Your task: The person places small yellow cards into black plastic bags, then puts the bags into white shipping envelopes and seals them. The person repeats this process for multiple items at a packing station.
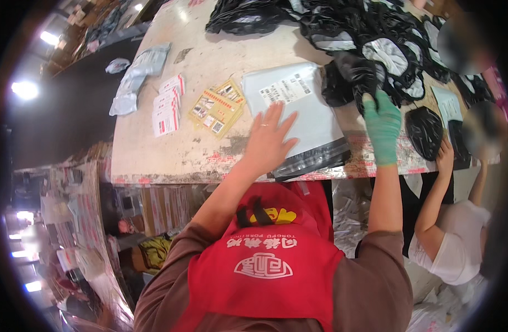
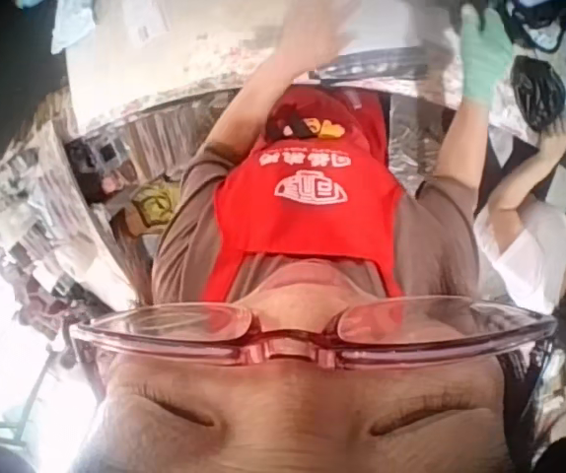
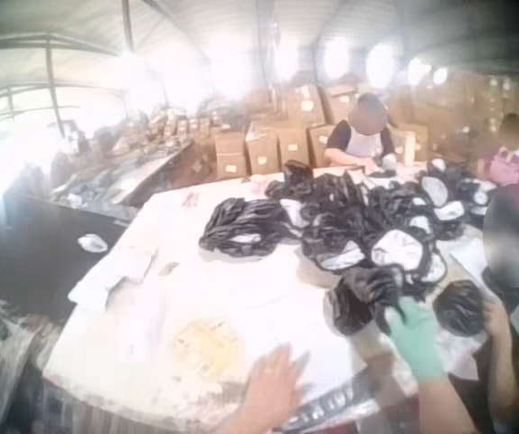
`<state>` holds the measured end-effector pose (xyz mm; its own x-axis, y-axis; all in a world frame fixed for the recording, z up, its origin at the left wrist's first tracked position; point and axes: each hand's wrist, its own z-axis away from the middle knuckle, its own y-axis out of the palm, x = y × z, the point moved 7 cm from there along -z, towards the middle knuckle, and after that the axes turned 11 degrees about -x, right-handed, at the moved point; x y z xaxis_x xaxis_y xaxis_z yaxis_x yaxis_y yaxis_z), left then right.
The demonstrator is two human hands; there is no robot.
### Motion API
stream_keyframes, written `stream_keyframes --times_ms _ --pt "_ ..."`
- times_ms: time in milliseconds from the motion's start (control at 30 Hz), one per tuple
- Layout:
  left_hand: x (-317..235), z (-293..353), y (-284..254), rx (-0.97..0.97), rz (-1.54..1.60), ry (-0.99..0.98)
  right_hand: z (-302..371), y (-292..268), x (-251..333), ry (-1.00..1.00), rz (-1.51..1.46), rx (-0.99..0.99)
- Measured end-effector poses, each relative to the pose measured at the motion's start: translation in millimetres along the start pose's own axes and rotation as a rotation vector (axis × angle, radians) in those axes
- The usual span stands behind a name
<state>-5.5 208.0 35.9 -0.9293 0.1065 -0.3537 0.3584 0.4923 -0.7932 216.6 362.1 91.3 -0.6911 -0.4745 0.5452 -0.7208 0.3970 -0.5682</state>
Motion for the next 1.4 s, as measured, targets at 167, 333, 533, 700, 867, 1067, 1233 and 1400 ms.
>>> stream_keyframes --times_ms 167,333,533,700,867,1067,1233,1400 --pt "-7 16 27 0.175 0.076 0.172 25 -36 29 0.387 -0.448 -0.094" --pt "68 7 -12 -0.073 0.223 -0.1 65 -30 104 0.35 -0.668 -0.085" --pt "190 26 -54 -0.182 -0.374 -0.334 97 75 115 0.82 -0.999 0.444" --pt "190 32 -41 -0.179 -0.332 -0.347 110 81 111 0.482 -0.701 0.491" --pt "183 33 -49 -0.243 -0.233 -0.323 110 65 142 0.169 -0.691 0.339" --pt "148 45 -90 -0.301 0.511 -0.456 100 37 193 -0.286 -0.466 0.254" --pt "75 33 -98 0.096 0.73 -0.118 122 58 206 -0.638 -0.367 0.513" --pt "153 36 -64 -0.042 -0.163 -0.15 117 61 151 0.009 -0.542 0.499"
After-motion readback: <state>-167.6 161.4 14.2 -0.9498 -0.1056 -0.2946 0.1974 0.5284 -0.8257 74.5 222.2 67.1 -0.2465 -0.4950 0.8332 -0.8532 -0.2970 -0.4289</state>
